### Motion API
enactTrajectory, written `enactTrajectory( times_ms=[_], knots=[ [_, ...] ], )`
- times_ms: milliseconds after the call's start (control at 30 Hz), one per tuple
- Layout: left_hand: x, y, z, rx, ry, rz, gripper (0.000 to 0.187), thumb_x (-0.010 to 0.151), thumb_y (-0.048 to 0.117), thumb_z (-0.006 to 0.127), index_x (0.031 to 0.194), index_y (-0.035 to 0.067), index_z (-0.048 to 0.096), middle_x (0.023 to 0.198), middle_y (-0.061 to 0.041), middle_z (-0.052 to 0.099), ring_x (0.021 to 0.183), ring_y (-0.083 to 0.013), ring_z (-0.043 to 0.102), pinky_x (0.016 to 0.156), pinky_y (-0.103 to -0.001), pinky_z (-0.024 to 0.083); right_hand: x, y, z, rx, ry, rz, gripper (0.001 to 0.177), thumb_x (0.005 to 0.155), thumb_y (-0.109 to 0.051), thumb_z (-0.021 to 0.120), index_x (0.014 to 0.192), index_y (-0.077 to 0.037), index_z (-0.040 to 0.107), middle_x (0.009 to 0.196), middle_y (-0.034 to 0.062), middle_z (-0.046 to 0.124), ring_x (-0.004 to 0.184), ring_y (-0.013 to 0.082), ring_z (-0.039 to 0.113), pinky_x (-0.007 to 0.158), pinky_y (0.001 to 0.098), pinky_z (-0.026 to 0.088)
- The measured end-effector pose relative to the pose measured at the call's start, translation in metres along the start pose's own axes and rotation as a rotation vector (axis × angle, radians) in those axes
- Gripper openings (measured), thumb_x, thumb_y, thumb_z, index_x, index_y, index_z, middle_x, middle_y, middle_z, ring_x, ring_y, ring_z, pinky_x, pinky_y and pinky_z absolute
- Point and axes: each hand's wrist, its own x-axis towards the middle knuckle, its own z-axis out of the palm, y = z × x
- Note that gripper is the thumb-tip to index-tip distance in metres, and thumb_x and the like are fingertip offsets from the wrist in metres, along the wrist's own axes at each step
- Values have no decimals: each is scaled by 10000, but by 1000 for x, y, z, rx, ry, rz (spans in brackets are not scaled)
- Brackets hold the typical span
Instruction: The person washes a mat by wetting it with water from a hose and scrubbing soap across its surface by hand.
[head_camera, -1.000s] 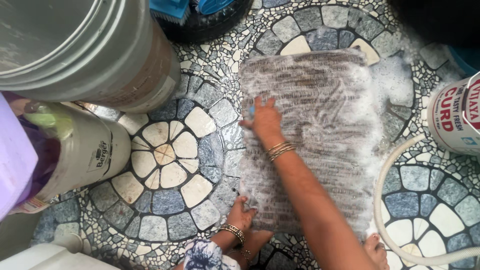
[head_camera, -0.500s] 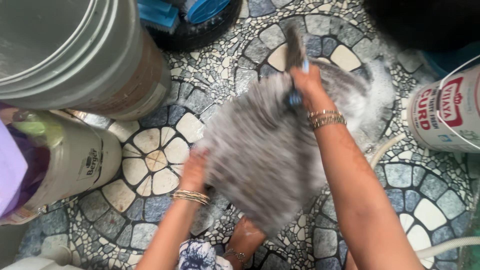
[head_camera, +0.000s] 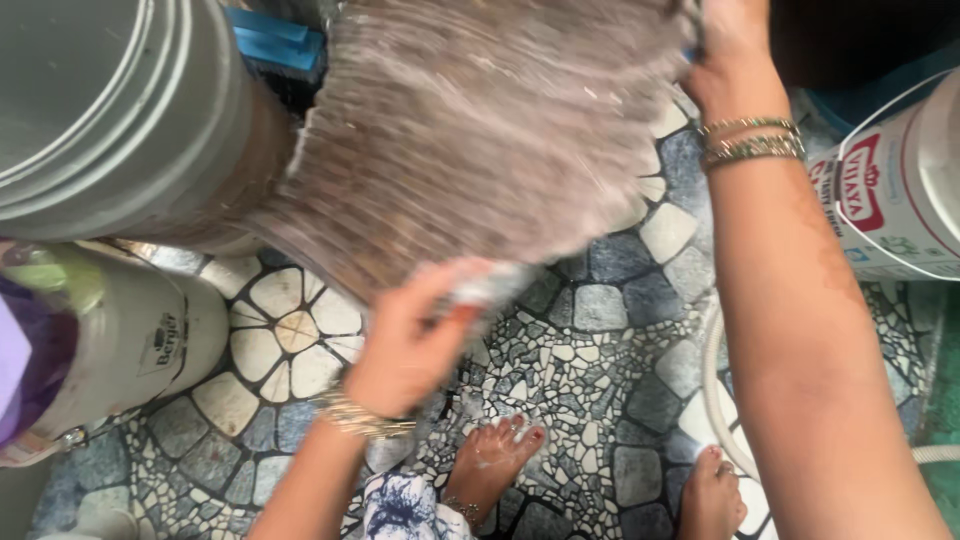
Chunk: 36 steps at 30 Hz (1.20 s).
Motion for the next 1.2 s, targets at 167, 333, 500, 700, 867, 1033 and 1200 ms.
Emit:
enactTrajectory(
  times_ms=[167, 333, 500, 700, 867, 1033, 1200],
  knots=[
    [-8, -19, 108, 88, -283, 77, 456, 897, 209, 641, 1351, 247, 644, 974, -87, 781, 875, -275, 738, 789, -399, 581, -52, 42, -111, -294, 500, 106, 307, 881, -208, 759, 1099, -55, 606, 961, 66, 722, 811, 194, 735, 690, 401, 657],
    [-23, -120, 160, 413, -637, 81, 504, 837, 92, 648, 1333, 180, 645, 1026, -136, 751, 910, -348, 728, 798, -456, 582, -161, 131, -199, -901, 807, -234, 407, 956, -260, 773, 1175, 9, 560, 1076, 129, 687, 936, 238, 660, 828, 366, 539],
    [-3, -236, 143, 1144, -386, -32, 408, 874, 169, 595, 1280, 142, 627, 1263, -144, 666, 1115, -318, 674, 972, -501, 470, -237, 192, -108, -1200, 504, 100, 509, 989, -508, 580, 1164, -31, 605, 1020, 218, 687, 943, 318, 666, 856, 458, 530],
    [-28, -300, 123, 1380, -374, 249, 507, 958, 199, 494, 1438, 37, 513, 1331, -284, 614, 1210, -322, 630, 1102, -481, 385, -328, 190, 11, -1582, -262, -420, 340, 945, -369, 618, 1211, -159, 646, 1338, 135, 628, 1236, 297, 595, 1055, 444, 501],
    [-54, -281, 126, 1416, -540, 379, 598, 876, 229, 509, 1393, -72, 479, 1316, -323, 603, 1265, -349, 597, 1067, -451, 377, -324, 146, -48, -1970, -413, -119, 233, 929, -278, 577, 1140, -231, 663, 1335, 77, 633, 1371, 312, 550, 1175, 443, 469],
    [-73, -256, 140, 1149, -725, 229, 589, 956, 205, 514, 1469, -76, 449, 1182, -265, 695, 1127, -329, 667, 1154, -448, 360, -312, 167, -44, -1986, 503, -216, 415, 979, -297, 557, 1285, -30, 638, 1258, 286, 615, 1108, 408, 585, 909, 511, 492],
    [-83, -242, 131, 993, -633, 289, 553, 926, 227, 537, 1388, -77, 536, 1120, -241, 723, 1047, -328, 696, 1062, -437, 437, -335, 225, 37, -1687, -718, -402, 363, 983, -228, 578, 1316, -94, 631, 1331, 161, 645, 1260, 331, 604, 1067, 456, 509]
  ],
)
